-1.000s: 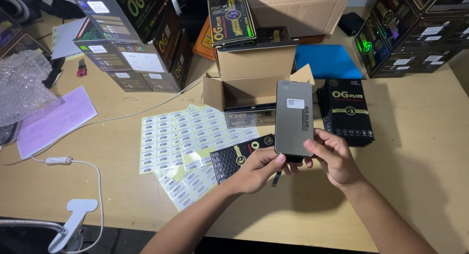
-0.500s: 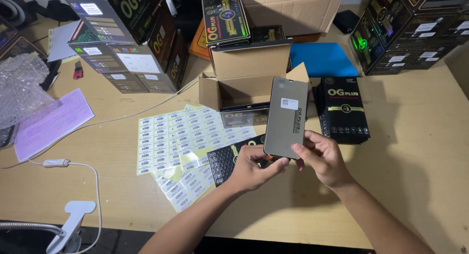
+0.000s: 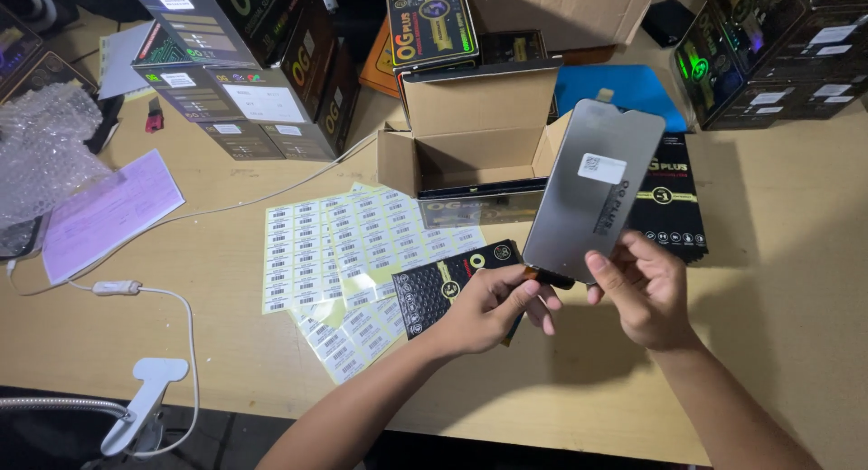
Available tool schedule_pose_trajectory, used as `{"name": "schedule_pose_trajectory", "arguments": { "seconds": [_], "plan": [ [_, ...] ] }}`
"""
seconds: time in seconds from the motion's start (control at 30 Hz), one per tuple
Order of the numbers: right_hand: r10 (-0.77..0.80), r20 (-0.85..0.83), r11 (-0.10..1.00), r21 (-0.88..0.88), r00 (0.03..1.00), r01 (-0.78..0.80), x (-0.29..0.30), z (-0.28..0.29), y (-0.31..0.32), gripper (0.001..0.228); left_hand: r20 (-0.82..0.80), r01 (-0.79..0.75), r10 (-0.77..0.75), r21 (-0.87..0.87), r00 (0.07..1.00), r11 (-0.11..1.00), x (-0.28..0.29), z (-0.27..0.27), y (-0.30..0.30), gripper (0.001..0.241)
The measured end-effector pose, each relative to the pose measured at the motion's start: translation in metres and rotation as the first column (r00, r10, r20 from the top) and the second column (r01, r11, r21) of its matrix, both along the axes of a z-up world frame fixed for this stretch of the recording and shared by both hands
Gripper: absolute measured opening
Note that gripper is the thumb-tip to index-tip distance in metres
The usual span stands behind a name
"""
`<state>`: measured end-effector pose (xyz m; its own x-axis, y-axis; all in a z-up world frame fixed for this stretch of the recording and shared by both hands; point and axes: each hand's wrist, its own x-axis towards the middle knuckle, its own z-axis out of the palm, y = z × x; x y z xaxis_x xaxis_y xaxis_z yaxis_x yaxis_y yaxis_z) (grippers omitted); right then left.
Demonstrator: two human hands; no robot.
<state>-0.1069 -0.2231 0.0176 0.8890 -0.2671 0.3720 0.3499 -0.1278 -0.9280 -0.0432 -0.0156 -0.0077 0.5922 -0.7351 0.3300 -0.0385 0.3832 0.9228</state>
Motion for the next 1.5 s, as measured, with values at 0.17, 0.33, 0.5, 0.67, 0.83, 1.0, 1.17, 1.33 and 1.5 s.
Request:
{"name": "schedule_pose_trajectory", "arguments": {
  "seconds": [0.17, 0.33, 0.5, 0.67, 0.83, 1.0, 1.17, 1.33, 1.5],
  "plan": [
    [-0.128, -0.036, 0.991, -0.043, 0.991, 0.126, -0.006, 0.021, -0.013, 0.018, -0.095, 0.052, -0.050, 0.016, 0.994, 0.999, -0.004, 0.007, 0.002, 0.032],
    [-0.174, 0.009, 0.982, 0.073, 0.985, 0.173, 0.007, 0.010, -0.028, 0.023, -0.011, 0.031, -0.030, 0.095, 0.999, 0.995, -0.016, 0.028, 0.008, 0.048],
    [-0.163, -0.144, 0.958, 0.212, 0.976, 0.191, 0.018, 0.006, -0.034, 0.027, 0.302, 0.005, -0.047, 0.138, 0.952, 0.990, -0.018, 0.053, 0.019, 0.032],
    [-0.156, -0.005, 0.977, 0.146, 0.988, 0.155, 0.024, -0.001, -0.022, 0.017, 0.466, -0.044, 0.056, -0.036, 0.883, 0.998, -0.015, 0.069, 0.022, 0.017],
    [-0.103, 0.027, 0.995, -0.005, 0.994, 0.103, 0.021, -0.006, -0.010, 0.016, 0.534, -0.147, 0.207, -0.152, 0.820, 0.977, -0.017, 0.069, 0.019, 0.018],
    [-0.030, 0.025, 0.998, -0.063, 0.999, 0.032, 0.016, -0.013, -0.004, 0.013, 0.525, -0.221, 0.358, -0.306, 0.772, 0.926, -0.013, 0.054, 0.016, 0.028],
    [0.015, 0.012, 0.993, -0.119, 1.000, -0.013, 0.014, -0.012, -0.004, 0.013, 0.539, -0.235, 0.380, -0.319, 0.752, 0.918, -0.009, 0.052, 0.015, 0.030],
    [0.061, 0.007, 0.991, -0.119, 0.998, -0.060, 0.009, -0.008, 0.002, 0.012, 0.733, -0.333, 0.503, -0.383, 0.458, 0.862, 0.003, 0.050, 0.011, 0.024],
    [0.221, -0.098, 0.958, 0.208, 0.970, -0.198, -0.001, 0.013, 0.023, 0.016, 0.859, -0.457, 0.506, -0.421, 0.076, 0.784, 0.012, 0.028, 0.009, 0.037]
  ]
}}
